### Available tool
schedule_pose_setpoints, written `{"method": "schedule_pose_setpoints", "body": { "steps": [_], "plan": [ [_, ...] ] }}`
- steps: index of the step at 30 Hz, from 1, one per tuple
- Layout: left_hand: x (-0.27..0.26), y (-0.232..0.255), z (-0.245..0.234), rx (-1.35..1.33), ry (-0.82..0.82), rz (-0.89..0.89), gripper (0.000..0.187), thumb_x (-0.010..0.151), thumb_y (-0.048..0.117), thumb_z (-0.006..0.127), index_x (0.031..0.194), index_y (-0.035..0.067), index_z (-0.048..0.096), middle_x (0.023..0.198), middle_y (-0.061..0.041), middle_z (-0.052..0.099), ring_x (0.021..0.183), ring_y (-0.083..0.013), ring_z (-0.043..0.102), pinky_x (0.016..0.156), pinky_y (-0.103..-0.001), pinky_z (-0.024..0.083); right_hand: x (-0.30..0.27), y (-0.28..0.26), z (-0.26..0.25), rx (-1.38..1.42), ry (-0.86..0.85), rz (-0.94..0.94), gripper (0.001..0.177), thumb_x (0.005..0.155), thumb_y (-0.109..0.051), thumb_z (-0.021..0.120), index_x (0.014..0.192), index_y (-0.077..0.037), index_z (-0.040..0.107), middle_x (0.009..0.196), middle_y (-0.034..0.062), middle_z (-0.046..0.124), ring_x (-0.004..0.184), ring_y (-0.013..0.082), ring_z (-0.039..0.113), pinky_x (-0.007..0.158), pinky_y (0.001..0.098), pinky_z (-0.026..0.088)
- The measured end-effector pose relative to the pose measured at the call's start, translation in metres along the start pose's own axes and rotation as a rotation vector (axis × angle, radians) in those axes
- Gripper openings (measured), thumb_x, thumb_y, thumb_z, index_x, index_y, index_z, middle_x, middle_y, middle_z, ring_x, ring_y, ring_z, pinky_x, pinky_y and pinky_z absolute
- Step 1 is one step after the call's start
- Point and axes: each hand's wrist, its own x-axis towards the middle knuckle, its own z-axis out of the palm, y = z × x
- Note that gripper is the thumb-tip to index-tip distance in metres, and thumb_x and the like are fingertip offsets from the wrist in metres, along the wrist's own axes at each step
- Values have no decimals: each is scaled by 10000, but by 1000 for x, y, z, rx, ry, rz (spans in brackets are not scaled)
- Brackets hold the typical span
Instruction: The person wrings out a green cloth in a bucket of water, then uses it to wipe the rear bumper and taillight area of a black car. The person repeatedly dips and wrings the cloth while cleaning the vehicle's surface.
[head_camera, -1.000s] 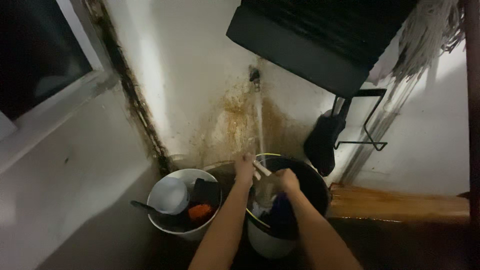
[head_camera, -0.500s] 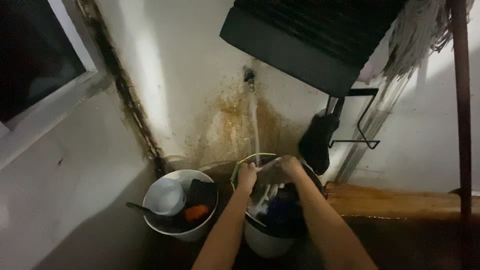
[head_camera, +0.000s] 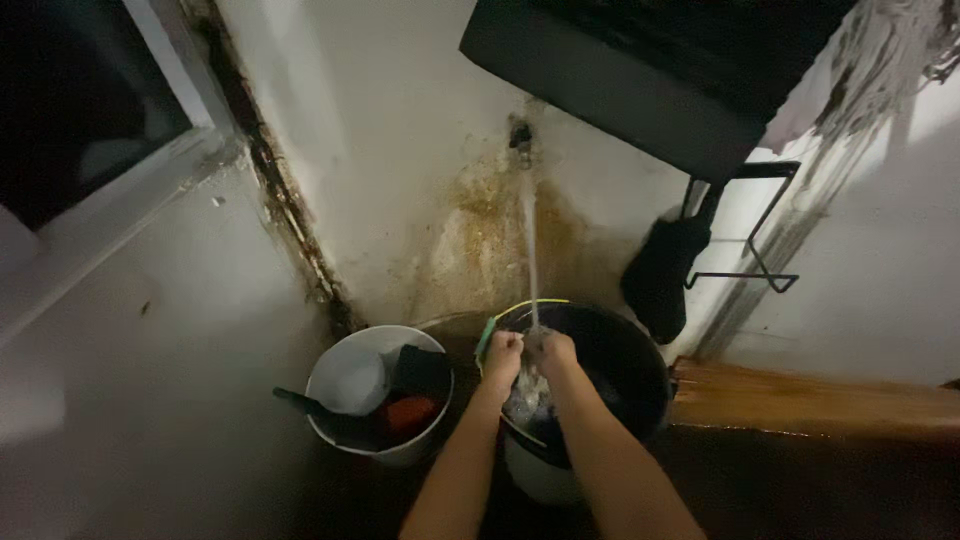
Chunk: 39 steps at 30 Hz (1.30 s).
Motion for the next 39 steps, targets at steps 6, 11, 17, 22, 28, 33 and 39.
{"method": "schedule_pose_setpoints", "body": {
  "steps": [6, 11, 17, 22, 28, 33, 39],
  "plan": [
    [-12, 24, 1, -6, 38, -183, 152, 952, 124, 614, 1063, 33, 564, 1001, -143, 655, 917, -263, 642, 802, -396, 500, 10, 29, -16, 36, 2, 162, 243, 937, -144, 602, 967, 53, 741, 806, 153, 703, 619, 288, 579, 517, 484, 466],
    [-24, 43, -1, 121, 50, -235, 300, 849, 47, 677, 1123, 11, 558, 1045, -150, 679, 1025, -295, 665, 899, -417, 500, 16, 43, -34, -522, -100, -75, 182, 897, -190, 686, 989, -52, 760, 875, 113, 727, 704, 275, 623, 592, 446, 490],
    [-23, 27, 9, 327, -123, -313, 519, 870, 52, 684, 1340, 42, 463, 1255, -246, 610, 1204, -415, 584, 949, -500, 490, -19, -1, -62, -1262, -274, -451, 179, 850, -245, 787, 1015, -178, 783, 957, 64, 755, 805, 259, 675, 682, 402, 520],
    [-11, 5, 34, 481, -272, -352, 382, 894, 115, 639, 1258, 1, 643, 1256, -257, 669, 1190, -410, 643, 970, -473, 522, -55, -49, -100, -1346, -393, -888, 226, 801, -285, 885, 1009, -242, 807, 1006, 49, 780, 878, 271, 718, 743, 385, 541],
    [-21, 14, 38, 451, -274, -123, 511, 789, 334, 806, 1237, 104, 722, 1239, -152, 715, 1145, -301, 675, 984, -405, 525, -50, -86, -139, -1082, -259, -823, 464, 628, 45, 740, 1011, -204, 822, 1004, 82, 777, 846, 261, 751, 732, 335, 585],
    [-12, 11, 43, 263, -232, -326, 435, 923, 328, 639, 1274, 75, 688, 1192, -171, 732, 1075, -314, 718, 923, -444, 550, -1, -93, -158, -153, 12, -659, 162, 824, -20, 621, 906, 7, 759, 956, 206, 765, 817, 318, 714, 685, 377, 569],
    [1, -10, 36, 316, 21, -255, 402, 979, 227, 558, 1315, 8, 571, 1223, -260, 656, 1143, -449, 620, 932, -513, 507, -2, -78, -170, -290, 189, -454, 255, 833, -43, 581, 988, -41, 784, 942, 188, 757, 832, 334, 725, 740, 393, 568]
  ]
}}
